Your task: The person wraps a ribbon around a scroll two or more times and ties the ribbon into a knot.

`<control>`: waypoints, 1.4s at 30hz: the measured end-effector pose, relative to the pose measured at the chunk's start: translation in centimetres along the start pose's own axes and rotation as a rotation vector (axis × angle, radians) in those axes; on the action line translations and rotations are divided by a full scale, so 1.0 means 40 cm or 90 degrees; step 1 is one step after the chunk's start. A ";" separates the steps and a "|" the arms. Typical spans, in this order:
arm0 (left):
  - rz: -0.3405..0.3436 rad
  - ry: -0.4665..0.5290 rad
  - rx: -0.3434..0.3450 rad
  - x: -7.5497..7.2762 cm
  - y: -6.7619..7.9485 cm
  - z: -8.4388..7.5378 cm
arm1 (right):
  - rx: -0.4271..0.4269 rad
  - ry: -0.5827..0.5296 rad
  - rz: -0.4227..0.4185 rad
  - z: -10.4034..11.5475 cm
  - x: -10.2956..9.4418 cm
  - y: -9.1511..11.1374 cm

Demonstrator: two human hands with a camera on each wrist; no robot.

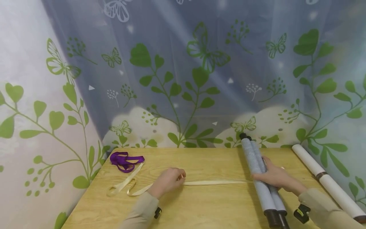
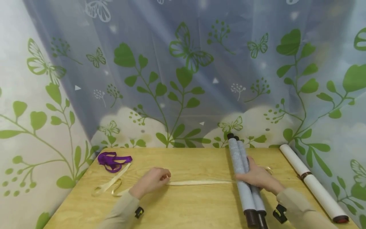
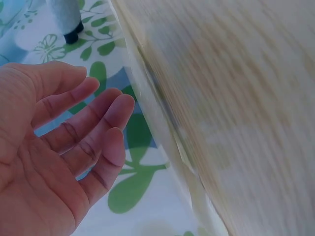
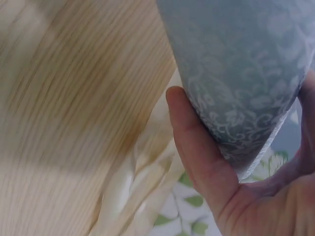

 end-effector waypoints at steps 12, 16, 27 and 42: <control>0.033 0.043 -0.013 0.054 -0.009 -0.036 | -0.030 -0.038 -0.008 0.087 0.129 -0.018; 0.031 0.050 -0.010 0.060 -0.014 -0.054 | -0.047 -0.038 -0.010 0.116 0.163 -0.028; 0.016 0.058 0.003 0.069 -0.039 -0.082 | -0.081 -0.021 -0.050 0.190 0.209 -0.034; -0.034 0.073 0.019 0.059 -0.075 -0.115 | -0.083 -0.020 -0.068 0.253 0.239 -0.049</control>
Point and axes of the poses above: each hand's wrist, its own y-axis away from the middle knuckle, its own x-axis out of the palm, z = x × y, the point moved 6 cm from there along -y, towards the middle knuckle, and after that the axes turned 4 degrees about x, right-handed, at the moved point
